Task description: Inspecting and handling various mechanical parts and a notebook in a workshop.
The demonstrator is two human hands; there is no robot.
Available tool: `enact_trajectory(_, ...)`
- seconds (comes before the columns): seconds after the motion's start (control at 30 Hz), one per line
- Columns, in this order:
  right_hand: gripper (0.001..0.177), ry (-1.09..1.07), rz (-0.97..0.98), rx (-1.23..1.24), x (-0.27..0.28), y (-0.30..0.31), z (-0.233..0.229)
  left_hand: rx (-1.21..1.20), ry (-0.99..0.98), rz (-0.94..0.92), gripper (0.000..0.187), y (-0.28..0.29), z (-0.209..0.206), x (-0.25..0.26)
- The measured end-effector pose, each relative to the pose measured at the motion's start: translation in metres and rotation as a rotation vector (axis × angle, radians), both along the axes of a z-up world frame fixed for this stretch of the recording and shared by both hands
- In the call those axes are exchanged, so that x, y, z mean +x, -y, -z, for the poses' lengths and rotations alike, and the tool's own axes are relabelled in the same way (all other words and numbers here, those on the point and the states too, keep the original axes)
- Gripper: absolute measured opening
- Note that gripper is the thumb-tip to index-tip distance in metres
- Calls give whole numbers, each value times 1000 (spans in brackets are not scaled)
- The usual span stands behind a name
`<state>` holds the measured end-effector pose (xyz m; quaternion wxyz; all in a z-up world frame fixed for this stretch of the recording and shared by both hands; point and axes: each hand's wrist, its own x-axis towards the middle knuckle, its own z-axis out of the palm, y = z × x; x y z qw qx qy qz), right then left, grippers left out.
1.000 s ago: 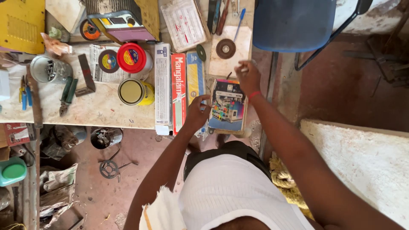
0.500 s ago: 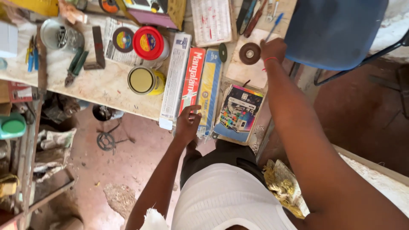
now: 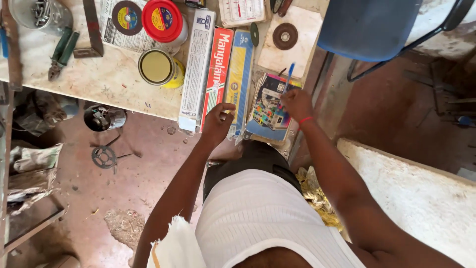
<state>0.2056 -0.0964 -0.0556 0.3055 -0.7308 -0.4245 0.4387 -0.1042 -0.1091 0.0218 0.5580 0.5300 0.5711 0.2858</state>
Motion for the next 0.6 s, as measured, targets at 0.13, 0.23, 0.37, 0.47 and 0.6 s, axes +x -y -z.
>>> enact_trajectory(0.13,27,98,-35,-62,-35,37,-12,32,-7,72,22,15,3,-15)
enact_trajectory(0.23,26,181,-13,-18,-46,44,-12,74,28,87,22,28,9,-31)
enact_trajectory(0.37,21,354,-12,150,-59,68,-20,19,65,82,23,55,8,-60)
enact_trajectory(0.47,20,213,18,152,-79,80,-41,90,104,77,22,73,17,-80)
enact_trajectory(0.6,19,-66,-2,151,-123,105,-63,51,159,41,20,87,4,-98)
